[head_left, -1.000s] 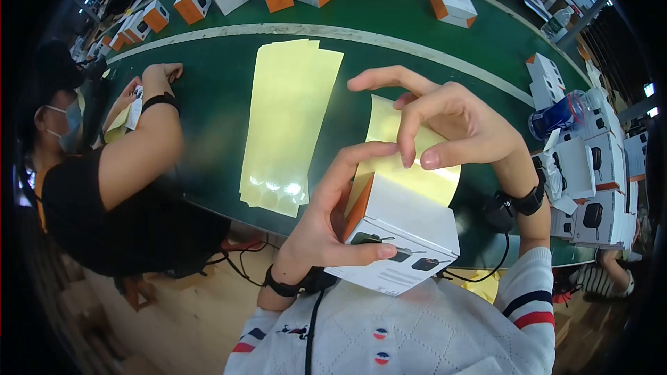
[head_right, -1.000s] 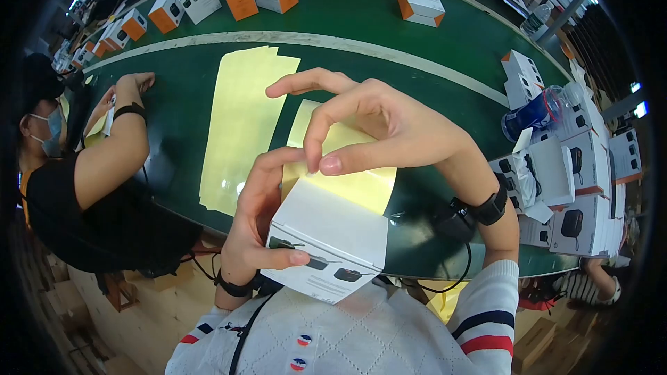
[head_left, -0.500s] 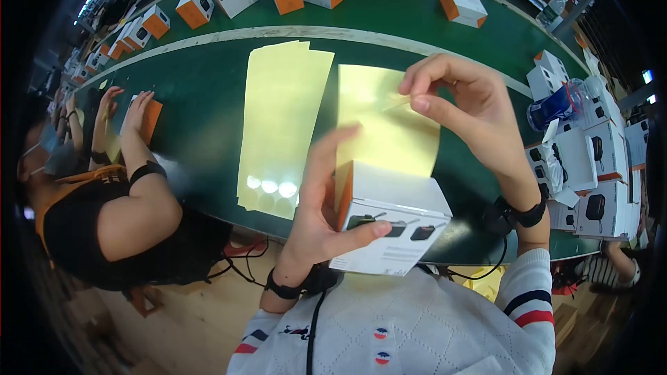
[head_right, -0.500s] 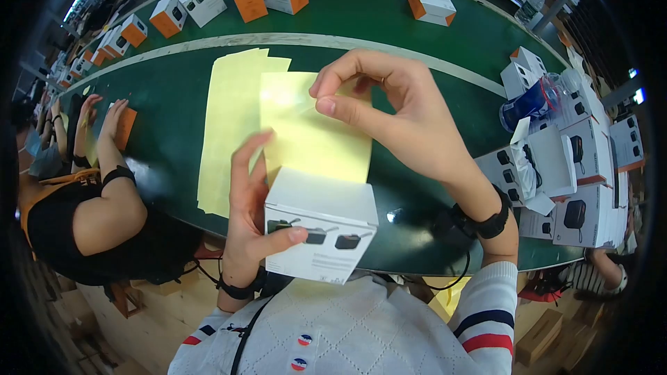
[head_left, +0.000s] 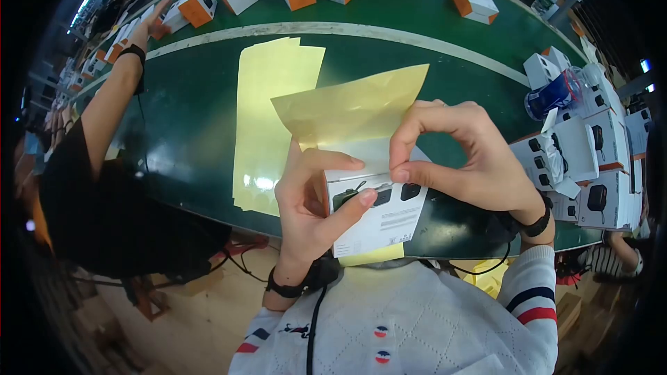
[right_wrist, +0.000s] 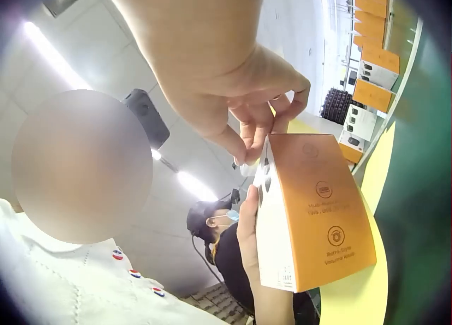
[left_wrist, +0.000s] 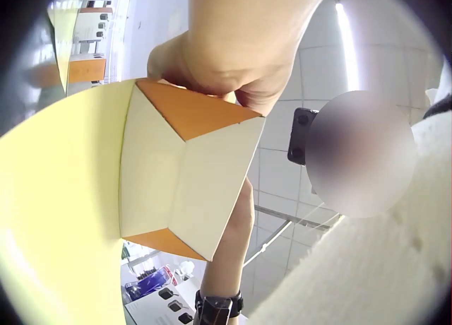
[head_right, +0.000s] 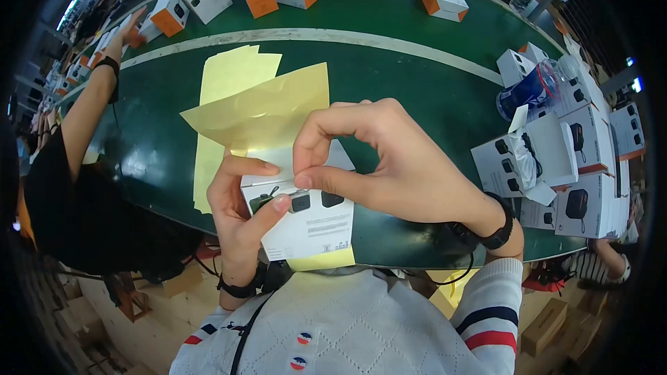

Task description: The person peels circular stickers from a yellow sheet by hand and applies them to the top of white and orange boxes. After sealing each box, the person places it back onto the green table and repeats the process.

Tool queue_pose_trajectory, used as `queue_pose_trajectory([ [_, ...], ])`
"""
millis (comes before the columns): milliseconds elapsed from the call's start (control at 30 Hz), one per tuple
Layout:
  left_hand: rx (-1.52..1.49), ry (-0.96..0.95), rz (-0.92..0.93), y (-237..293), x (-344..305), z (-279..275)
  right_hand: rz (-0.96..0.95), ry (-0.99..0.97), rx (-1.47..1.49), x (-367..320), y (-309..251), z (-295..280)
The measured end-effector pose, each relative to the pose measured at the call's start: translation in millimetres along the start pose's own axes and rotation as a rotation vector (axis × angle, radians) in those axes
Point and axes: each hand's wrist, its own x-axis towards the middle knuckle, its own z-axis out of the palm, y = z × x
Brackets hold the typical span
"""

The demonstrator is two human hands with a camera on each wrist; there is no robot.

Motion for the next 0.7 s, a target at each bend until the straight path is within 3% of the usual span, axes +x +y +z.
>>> queue_pose_trajectory([
  [233, -0.021, 0.002, -0.046, 2.6, -2.5, -3.9, 0.06, 0.021, 0.062, 1.9, -3.6, 4.0],
  [333, -0.053, 0.008, -0.044, 2.1, 0.3, -2.6, -0.004, 0.117, -0.018, -0.3, -5.3, 8.8],
  [700, -0.146, 0.013, -0.087, 2.2, 6.7, 4.6, -0.184, 0.228, -0.588, -10.1, -24.8, 14.0],
])
